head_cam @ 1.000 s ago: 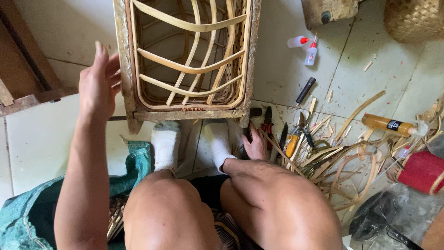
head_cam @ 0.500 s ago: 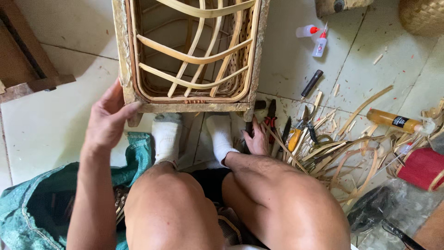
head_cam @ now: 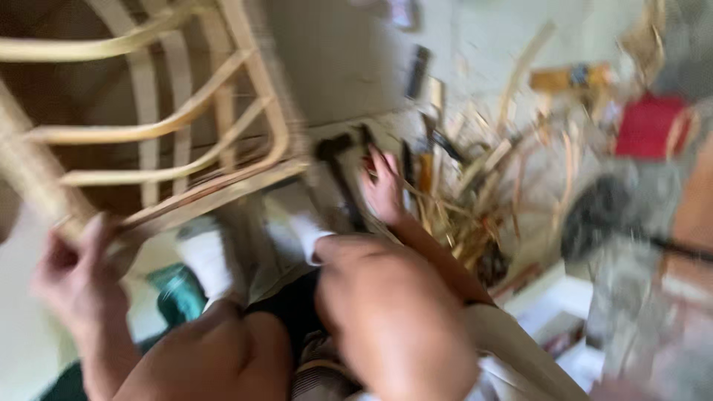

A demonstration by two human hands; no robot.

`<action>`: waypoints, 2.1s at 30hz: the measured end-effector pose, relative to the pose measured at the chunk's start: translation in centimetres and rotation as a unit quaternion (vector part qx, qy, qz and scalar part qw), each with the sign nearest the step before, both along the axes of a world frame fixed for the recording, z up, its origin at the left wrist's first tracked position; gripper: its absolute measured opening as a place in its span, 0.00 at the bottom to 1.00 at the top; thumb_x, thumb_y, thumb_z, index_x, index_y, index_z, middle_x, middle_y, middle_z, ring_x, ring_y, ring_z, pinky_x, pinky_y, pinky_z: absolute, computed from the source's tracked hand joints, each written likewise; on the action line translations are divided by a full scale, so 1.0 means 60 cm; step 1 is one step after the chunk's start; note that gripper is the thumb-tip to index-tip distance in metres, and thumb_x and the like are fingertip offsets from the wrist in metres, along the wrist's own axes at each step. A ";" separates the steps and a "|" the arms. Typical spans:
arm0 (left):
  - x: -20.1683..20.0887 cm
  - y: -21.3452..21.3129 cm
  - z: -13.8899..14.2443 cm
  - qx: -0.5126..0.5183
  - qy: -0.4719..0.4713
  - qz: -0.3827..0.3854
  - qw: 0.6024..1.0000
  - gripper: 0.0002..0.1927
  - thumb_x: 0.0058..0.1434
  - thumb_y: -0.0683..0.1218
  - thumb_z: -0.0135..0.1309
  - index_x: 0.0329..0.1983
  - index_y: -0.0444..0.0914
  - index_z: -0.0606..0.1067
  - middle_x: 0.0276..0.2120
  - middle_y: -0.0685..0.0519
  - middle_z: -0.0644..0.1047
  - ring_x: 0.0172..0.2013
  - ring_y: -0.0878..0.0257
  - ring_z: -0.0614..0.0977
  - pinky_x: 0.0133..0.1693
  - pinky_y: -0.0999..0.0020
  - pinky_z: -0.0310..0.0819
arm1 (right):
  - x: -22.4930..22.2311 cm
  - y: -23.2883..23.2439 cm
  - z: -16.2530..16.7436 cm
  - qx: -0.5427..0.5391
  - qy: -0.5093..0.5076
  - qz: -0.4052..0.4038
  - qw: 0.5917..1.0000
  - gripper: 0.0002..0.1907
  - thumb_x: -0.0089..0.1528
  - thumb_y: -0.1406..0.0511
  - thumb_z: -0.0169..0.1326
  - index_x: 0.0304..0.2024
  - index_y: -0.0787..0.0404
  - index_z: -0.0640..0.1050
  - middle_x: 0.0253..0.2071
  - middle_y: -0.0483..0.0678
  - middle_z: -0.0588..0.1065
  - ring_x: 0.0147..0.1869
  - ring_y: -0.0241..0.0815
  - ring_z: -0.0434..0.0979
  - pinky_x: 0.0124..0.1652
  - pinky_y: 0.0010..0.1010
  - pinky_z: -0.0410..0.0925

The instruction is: The person weaves a bamboo basket by inserting thin strips into a wooden frame, using pliers to pull strips through, applying glue to joints, and trimming excess with a knife. The person works on the basket frame while sitting on the floor.

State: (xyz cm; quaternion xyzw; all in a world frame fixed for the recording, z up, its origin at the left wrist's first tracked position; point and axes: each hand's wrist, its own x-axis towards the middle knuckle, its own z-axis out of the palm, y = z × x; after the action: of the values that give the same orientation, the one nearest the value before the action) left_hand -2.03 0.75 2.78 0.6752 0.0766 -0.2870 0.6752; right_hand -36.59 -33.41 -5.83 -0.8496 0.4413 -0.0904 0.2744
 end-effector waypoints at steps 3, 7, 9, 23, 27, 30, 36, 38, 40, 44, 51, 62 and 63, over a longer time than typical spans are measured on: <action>-0.026 -0.004 0.004 0.026 -0.045 -0.027 0.998 0.05 0.77 0.38 0.57 0.48 0.33 0.72 0.42 0.55 0.76 0.39 0.70 0.76 0.42 0.77 0.72 | -0.024 -0.017 0.010 -0.035 0.059 0.011 0.998 0.32 0.61 0.63 0.64 0.67 0.63 0.70 0.53 0.55 0.73 0.54 0.53 0.77 0.51 0.43 0.73; -0.056 -0.014 0.020 0.130 -0.056 -0.050 0.989 0.07 0.78 0.44 0.54 0.50 0.35 0.74 0.44 0.55 0.78 0.40 0.71 0.78 0.40 0.77 0.72 | -0.050 -0.006 0.013 -0.119 0.113 0.072 0.984 0.45 0.57 0.59 0.71 0.70 0.63 0.63 0.57 0.59 0.70 0.57 0.58 0.71 0.54 0.47 0.68; -0.064 -0.021 0.026 0.093 -0.057 -0.039 0.993 0.06 0.79 0.43 0.54 0.52 0.35 0.74 0.45 0.54 0.78 0.41 0.69 0.79 0.41 0.76 0.73 | -0.058 -0.003 0.007 -0.086 0.156 0.040 0.983 0.50 0.51 0.57 0.71 0.70 0.60 0.61 0.53 0.59 0.70 0.54 0.54 0.70 0.52 0.47 0.69; -0.031 -0.024 -0.044 -0.042 -0.066 0.062 0.995 0.13 0.74 0.38 0.61 0.60 0.32 0.78 0.47 0.53 0.80 0.45 0.68 0.79 0.50 0.75 0.76 | -0.054 -0.140 -0.010 0.284 -0.107 -0.092 0.948 0.13 0.63 0.70 0.57 0.49 0.63 0.73 0.43 0.59 0.77 0.38 0.41 0.80 0.33 0.30 0.75; -0.018 -0.039 -0.034 -0.022 0.001 0.099 0.995 0.16 0.67 0.41 0.61 0.57 0.32 0.77 0.41 0.54 0.80 0.37 0.68 0.79 0.41 0.71 0.76 | 0.002 -0.194 0.077 0.474 -0.069 -0.104 0.872 0.13 0.59 0.70 0.51 0.46 0.61 0.69 0.44 0.58 0.79 0.42 0.45 0.83 0.40 0.35 0.78; -0.010 -0.047 -0.024 -0.015 -0.025 0.093 0.995 0.21 0.66 0.41 0.62 0.61 0.31 0.76 0.46 0.55 0.81 0.42 0.72 0.80 0.45 0.76 0.76 | 0.050 -0.184 0.146 0.423 -0.179 0.002 0.888 0.14 0.58 0.73 0.51 0.47 0.63 0.67 0.49 0.59 0.78 0.48 0.46 0.82 0.49 0.38 0.78; -0.003 -0.048 -0.023 -0.035 -0.043 0.090 0.994 0.24 0.67 0.41 0.63 0.65 0.31 0.76 0.46 0.54 0.80 0.41 0.72 0.77 0.44 0.78 0.73 | 0.136 -0.185 0.292 0.267 -0.204 0.024 0.941 0.13 0.62 0.72 0.56 0.48 0.66 0.70 0.45 0.58 0.79 0.49 0.45 0.82 0.54 0.37 0.78; -0.005 -0.046 -0.022 -0.027 -0.038 0.085 0.995 0.24 0.67 0.42 0.63 0.65 0.31 0.76 0.46 0.54 0.80 0.41 0.71 0.77 0.44 0.77 0.73 | 0.163 -0.176 0.327 0.273 -0.133 0.044 0.952 0.13 0.61 0.71 0.57 0.47 0.68 0.73 0.42 0.57 0.79 0.47 0.43 0.82 0.52 0.35 0.76; -0.008 -0.045 -0.016 -0.017 -0.034 0.083 0.996 0.25 0.66 0.43 0.63 0.65 0.32 0.75 0.48 0.53 0.80 0.42 0.71 0.78 0.44 0.76 0.73 | 0.196 -0.161 0.357 0.261 -0.110 0.099 0.954 0.12 0.61 0.70 0.58 0.45 0.70 0.73 0.42 0.57 0.79 0.46 0.42 0.81 0.50 0.35 0.75; -0.015 -0.053 0.027 0.120 -0.304 0.050 0.944 0.24 0.70 0.42 0.66 0.66 0.30 0.74 0.59 0.44 0.78 0.57 0.61 0.78 0.61 0.66 0.73 | 0.257 -0.106 0.402 -0.028 -0.171 0.281 0.944 0.12 0.61 0.71 0.56 0.46 0.69 0.72 0.42 0.58 0.79 0.46 0.45 0.80 0.58 0.46 0.70; 0.007 -0.124 0.113 -0.248 0.006 -0.151 0.957 0.27 0.65 0.43 0.58 0.67 0.36 0.69 0.58 0.49 0.78 0.59 0.61 0.78 0.63 0.65 0.69 | 0.411 0.026 0.396 0.426 -0.018 0.385 0.819 0.17 0.64 0.65 0.57 0.52 0.69 0.73 0.44 0.53 0.80 0.46 0.36 0.82 0.46 0.29 0.77; -0.036 -0.063 0.045 -0.117 0.043 -0.153 0.980 0.12 0.65 0.45 0.60 0.48 0.33 0.81 0.41 0.48 0.84 0.42 0.66 0.82 0.47 0.70 0.78 | 0.518 0.092 0.393 0.314 0.163 0.536 0.766 0.11 0.61 0.63 0.58 0.41 0.64 0.81 0.37 0.52 0.77 0.42 0.42 0.78 0.43 0.39 0.72; -0.040 -0.051 0.044 -0.076 0.080 -0.139 0.984 0.12 0.64 0.46 0.61 0.44 0.33 0.82 0.37 0.47 0.83 0.37 0.66 0.82 0.42 0.70 0.78 | 0.538 0.091 0.398 0.260 0.204 0.551 0.766 0.09 0.61 0.65 0.55 0.38 0.64 0.80 0.37 0.52 0.77 0.41 0.44 0.79 0.42 0.40 0.72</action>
State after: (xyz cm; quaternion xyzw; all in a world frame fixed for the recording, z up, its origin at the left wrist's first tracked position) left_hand -4.40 -2.29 5.42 0.6008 0.0138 -0.4358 0.6700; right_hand -4.33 -27.98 18.05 -0.8413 -0.0504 0.3698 0.3910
